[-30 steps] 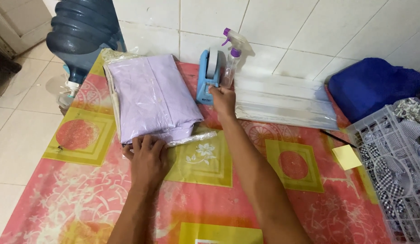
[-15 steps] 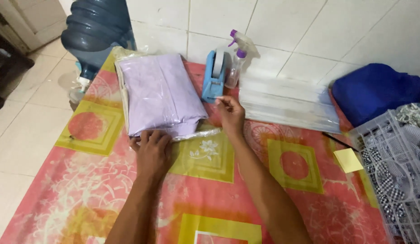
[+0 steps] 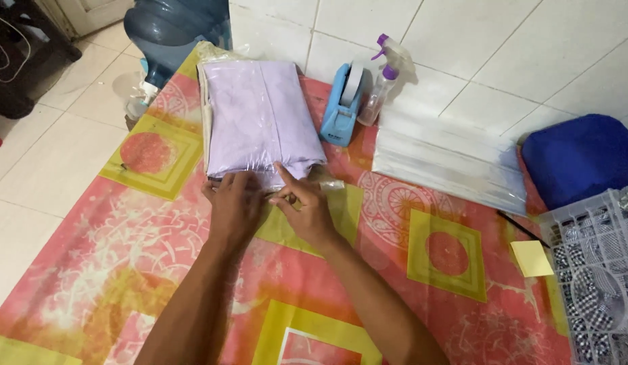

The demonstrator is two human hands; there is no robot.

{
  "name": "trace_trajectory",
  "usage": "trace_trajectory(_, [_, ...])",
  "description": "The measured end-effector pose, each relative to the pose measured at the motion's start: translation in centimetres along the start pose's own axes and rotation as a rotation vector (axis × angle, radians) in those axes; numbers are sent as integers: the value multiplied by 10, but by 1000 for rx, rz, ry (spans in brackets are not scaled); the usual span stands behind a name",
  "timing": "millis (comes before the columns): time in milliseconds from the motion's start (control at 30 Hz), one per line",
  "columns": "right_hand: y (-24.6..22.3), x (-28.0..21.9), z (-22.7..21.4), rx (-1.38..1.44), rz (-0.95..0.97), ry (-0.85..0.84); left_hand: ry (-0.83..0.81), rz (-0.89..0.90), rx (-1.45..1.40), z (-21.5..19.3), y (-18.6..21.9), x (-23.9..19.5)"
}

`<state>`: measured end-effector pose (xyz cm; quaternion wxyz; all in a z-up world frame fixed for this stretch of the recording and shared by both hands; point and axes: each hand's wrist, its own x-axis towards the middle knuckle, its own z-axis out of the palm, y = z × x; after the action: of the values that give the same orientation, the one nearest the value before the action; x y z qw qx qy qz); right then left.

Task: Packaging a folded shirt into a plastic bag and writing a note on a sticky pad.

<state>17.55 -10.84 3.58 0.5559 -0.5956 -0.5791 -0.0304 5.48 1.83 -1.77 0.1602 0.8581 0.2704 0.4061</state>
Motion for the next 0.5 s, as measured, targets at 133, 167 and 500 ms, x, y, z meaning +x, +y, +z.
trace_trajectory(133, [13, -2, 1, -70, 12, 7, -9, -39, -5, -5, 4, 3])
trace_trajectory(167, [21, -3, 3, -93, 33, 45, -27, -48, -25, -5, 3, 3])
trace_trajectory(500, [7, 3, 2, -252, 95, -18, -82, -101, -88, -19, 14, 8])
